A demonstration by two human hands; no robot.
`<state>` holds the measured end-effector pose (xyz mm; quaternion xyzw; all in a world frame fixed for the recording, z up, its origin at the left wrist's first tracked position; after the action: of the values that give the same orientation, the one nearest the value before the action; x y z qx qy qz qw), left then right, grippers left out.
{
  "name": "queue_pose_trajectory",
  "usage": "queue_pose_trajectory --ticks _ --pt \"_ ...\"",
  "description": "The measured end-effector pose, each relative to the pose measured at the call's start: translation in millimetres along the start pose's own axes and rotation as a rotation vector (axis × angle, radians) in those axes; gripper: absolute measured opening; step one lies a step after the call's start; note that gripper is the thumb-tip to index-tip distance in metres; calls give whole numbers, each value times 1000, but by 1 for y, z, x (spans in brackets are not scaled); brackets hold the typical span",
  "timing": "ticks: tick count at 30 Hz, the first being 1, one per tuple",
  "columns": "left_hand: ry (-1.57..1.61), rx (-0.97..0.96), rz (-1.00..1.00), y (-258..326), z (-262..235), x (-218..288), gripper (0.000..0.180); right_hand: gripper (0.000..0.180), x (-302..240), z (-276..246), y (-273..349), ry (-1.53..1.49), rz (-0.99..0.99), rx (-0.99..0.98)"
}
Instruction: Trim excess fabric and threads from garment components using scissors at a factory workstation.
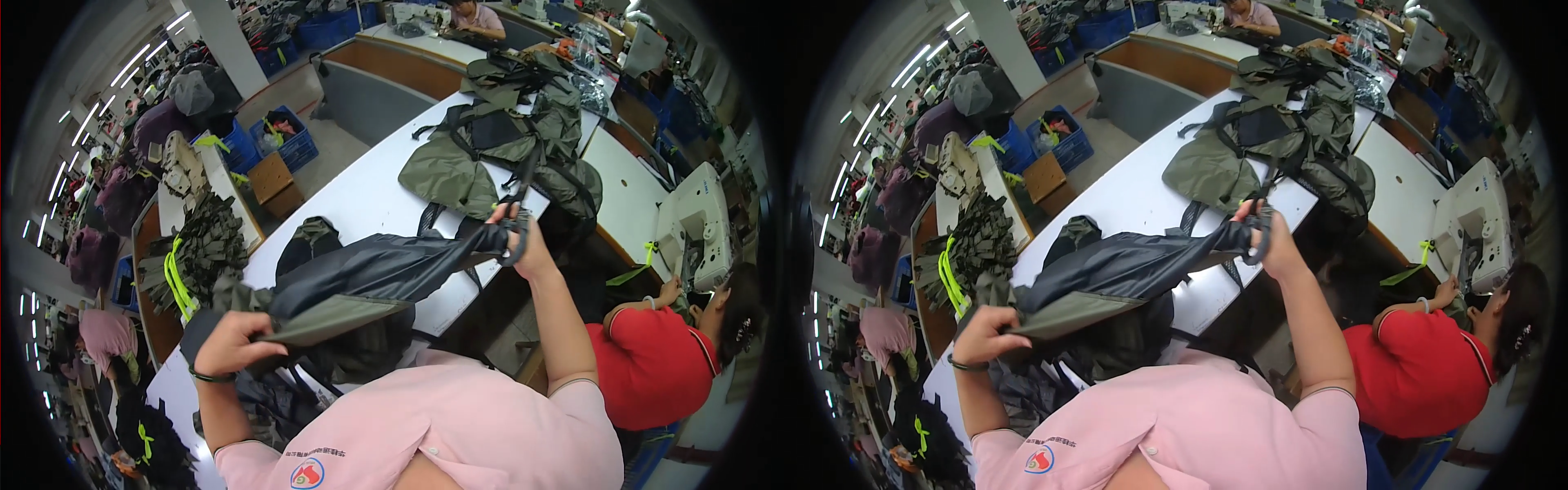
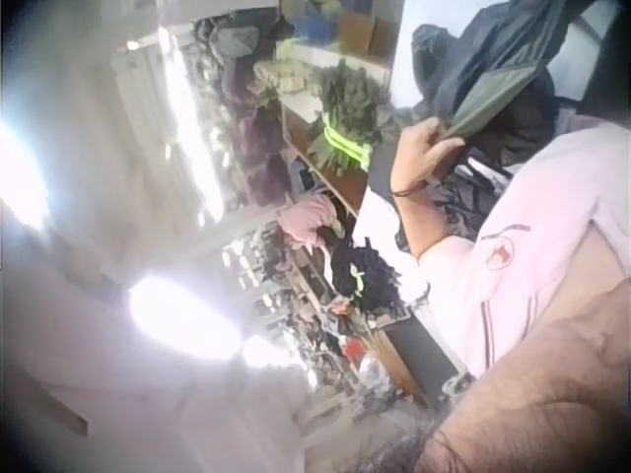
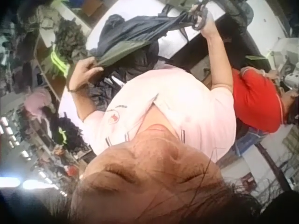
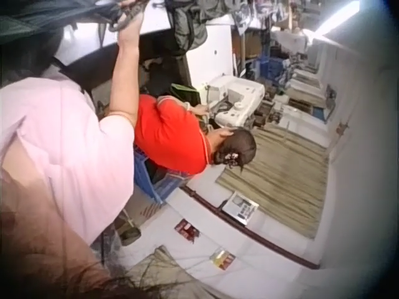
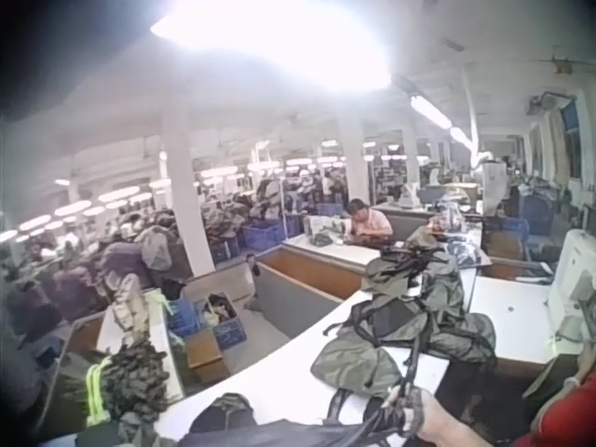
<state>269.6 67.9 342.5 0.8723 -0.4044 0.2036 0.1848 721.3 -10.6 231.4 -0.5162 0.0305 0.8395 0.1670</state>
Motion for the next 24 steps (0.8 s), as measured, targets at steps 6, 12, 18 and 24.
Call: queue_pose_trajectory --ticks 6,12,18,24 --pt "-292 -250 -283 -9 99 -52 33 16 158 -42 0 156 505 73" --pt "-237 255 223 -80 144 38 45 13 215 -35 32 -184 715 333" --pt "-277 140 164 -135 227 7 33 22 186 -20 21 -117 577 164" --pt "906 110 -142 -126 198 -26 10 30 148 -13 54 -229 556 38"
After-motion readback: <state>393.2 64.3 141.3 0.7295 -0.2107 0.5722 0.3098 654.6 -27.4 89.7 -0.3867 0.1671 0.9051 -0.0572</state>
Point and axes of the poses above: each hand's wrist, its own y-axis away from the middle knuckle, its own z-axis out of the palm, x = y × z, the point moved 4 cm from there along -y, towards the middle knuckle, and after that the axes turned 9 degrees about -y, right-handed, at the moved point
